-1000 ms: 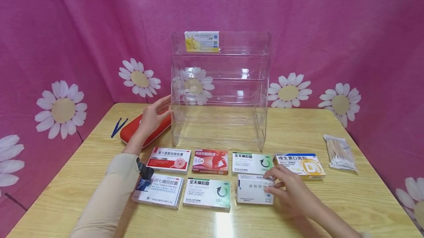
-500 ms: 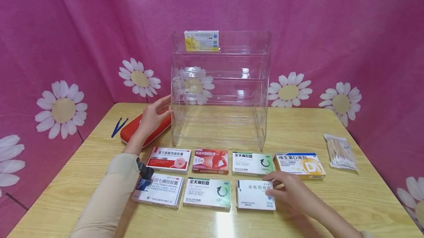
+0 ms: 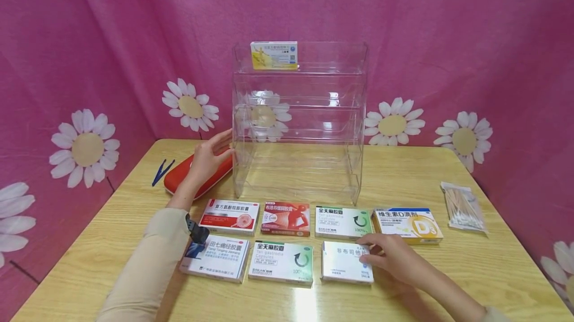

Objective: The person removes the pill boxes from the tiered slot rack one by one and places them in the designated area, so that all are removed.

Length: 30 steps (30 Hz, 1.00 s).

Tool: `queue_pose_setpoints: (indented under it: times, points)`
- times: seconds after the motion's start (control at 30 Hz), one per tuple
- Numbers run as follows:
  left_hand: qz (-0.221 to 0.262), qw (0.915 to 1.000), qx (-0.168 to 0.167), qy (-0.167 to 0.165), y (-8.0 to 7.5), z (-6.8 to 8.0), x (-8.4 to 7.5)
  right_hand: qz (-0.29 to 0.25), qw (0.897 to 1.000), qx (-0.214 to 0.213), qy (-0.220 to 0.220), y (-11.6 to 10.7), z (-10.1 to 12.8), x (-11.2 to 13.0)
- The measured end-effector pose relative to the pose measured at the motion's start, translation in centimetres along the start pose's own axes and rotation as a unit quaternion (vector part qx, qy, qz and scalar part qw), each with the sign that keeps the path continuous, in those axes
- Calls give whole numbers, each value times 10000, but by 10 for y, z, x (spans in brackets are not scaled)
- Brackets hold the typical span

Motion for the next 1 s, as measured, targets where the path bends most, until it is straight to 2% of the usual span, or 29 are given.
queue_pose_setpoints:
  times: [0.13, 0.27, 0.4, 0.53, 0.77, 1.0]
  points:
    - [-7, 10000, 8, 25, 0, 0, 1, -94, 9999, 96, 28, 0, -1, 0]
    - [-4, 10000, -13, 21, 0, -1, 1, -48, 10000, -16, -43, -2, -2, 1]
    - [-46, 10000, -10, -31, 0, -1, 1, 344, 9984, -396, -199, -7, -6, 3]
    - [-63, 10000, 5, -50, 0, 0, 1, 823, 9921, -839, -441, -16, -15, 4]
    - [28, 10000, -27, -13, -1, -1, 3, 1193, 9834, -1283, -480, -44, -52, 4]
    - [40, 10000, 39, -26, 0, -2, 3, 1561, 9636, -2053, -705, -77, -103, -1]
Point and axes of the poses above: each hand's wrist, its own z-axis away from the middle knuckle, its own y-axis out of the palm, x = y × z, the point moved 2 cm from there along -z, towards the middle knuckle, and after that the axes turned 14 degrees about -y, right-handed, at the moved point
